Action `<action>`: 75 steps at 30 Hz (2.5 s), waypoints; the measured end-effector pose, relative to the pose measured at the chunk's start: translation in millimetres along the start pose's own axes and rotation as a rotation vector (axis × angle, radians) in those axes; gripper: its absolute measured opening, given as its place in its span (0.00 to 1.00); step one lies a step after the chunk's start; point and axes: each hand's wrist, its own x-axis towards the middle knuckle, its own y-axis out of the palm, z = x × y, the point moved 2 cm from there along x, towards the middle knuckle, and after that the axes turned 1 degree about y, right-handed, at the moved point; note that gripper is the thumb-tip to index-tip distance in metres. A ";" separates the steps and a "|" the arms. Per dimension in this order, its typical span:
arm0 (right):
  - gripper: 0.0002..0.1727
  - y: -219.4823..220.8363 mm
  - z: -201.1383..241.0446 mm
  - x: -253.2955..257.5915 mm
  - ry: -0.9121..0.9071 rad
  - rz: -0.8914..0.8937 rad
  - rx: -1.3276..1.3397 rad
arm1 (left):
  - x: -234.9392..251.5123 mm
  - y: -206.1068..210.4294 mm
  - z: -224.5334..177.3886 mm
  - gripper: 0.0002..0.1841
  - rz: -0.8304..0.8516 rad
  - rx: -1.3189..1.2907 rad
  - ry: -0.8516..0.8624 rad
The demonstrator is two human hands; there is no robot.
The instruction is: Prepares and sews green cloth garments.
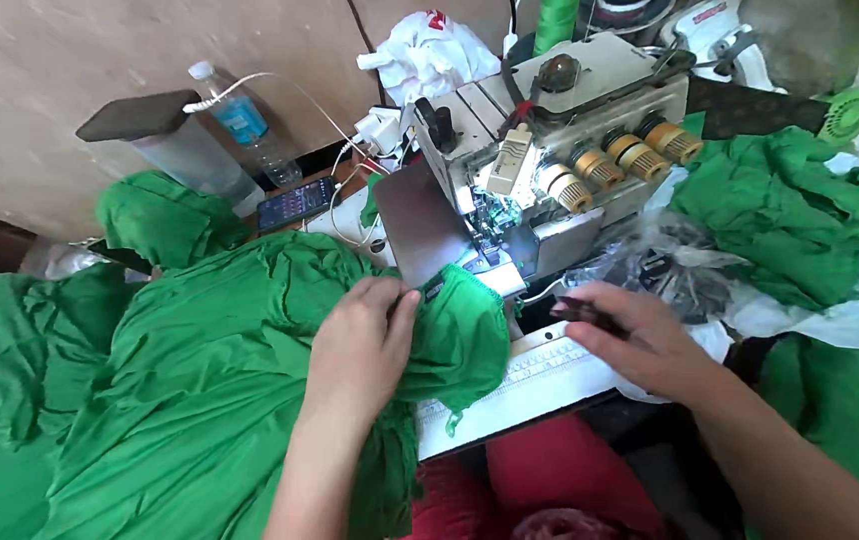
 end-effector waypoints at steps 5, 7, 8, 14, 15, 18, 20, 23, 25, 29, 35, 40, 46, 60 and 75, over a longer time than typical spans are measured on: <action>0.22 29.1 28.6 32.8 -0.069 0.111 -0.056 | -18.5 0.1 7.4 0.13 -0.086 -0.155 0.023; 0.18 39.0 37.7 44.2 -0.071 0.105 -0.056 | -20.5 -0.3 7.5 0.13 -0.106 -0.250 0.025; 0.17 43.6 42.2 48.9 -0.063 0.111 -0.064 | -22.1 -0.4 6.0 0.13 -0.104 -0.296 0.018; 0.20 63.4 64.4 62.1 -0.070 0.226 -0.199 | -34.5 5.9 -0.8 0.16 -0.152 -0.382 0.068; 0.21 65.5 67.8 63.1 -0.061 0.255 -0.215 | -36.0 6.4 -1.8 0.16 -0.164 -0.361 0.075; 0.22 71.0 73.0 65.9 -0.055 0.285 -0.243 | -37.8 6.9 -6.0 0.17 -0.194 -0.255 0.091; 0.22 71.8 73.7 67.0 -0.051 0.292 -0.241 | -38.1 3.8 -11.5 0.19 -0.166 -0.238 0.063; 0.22 67.1 73.3 64.5 -0.030 0.314 -0.208 | -38.2 3.4 -12.7 0.20 -0.160 -0.258 0.044; 0.22 63.0 71.0 60.1 -0.038 0.285 -0.177 | -39.4 6.6 -7.8 0.18 -0.196 -0.232 0.075; 0.22 62.5 71.3 58.3 -0.067 0.257 -0.165 | -41.2 8.4 -9.0 0.17 -0.204 -0.183 0.107; 0.21 68.6 76.4 63.3 -0.073 0.315 -0.215 | -41.1 8.5 -15.9 0.17 -0.224 -0.094 0.142; 0.21 57.3 63.6 57.7 -0.104 0.207 -0.247 | -44.3 5.0 -13.9 0.18 -0.190 -0.236 0.124; 0.17 20.4 42.1 80.4 -0.077 0.147 -0.769 | -44.3 0.7 -16.8 0.17 -0.209 -0.316 0.141; 0.17 27.1 55.3 88.3 -0.241 0.266 -0.859 | -47.9 -2.0 -23.4 0.16 -0.265 -0.300 0.112; 0.30 -61.4 -45.4 -21.3 0.453 0.113 -0.786 | -152.0 86.0 -44.2 0.23 0.611 -0.532 0.202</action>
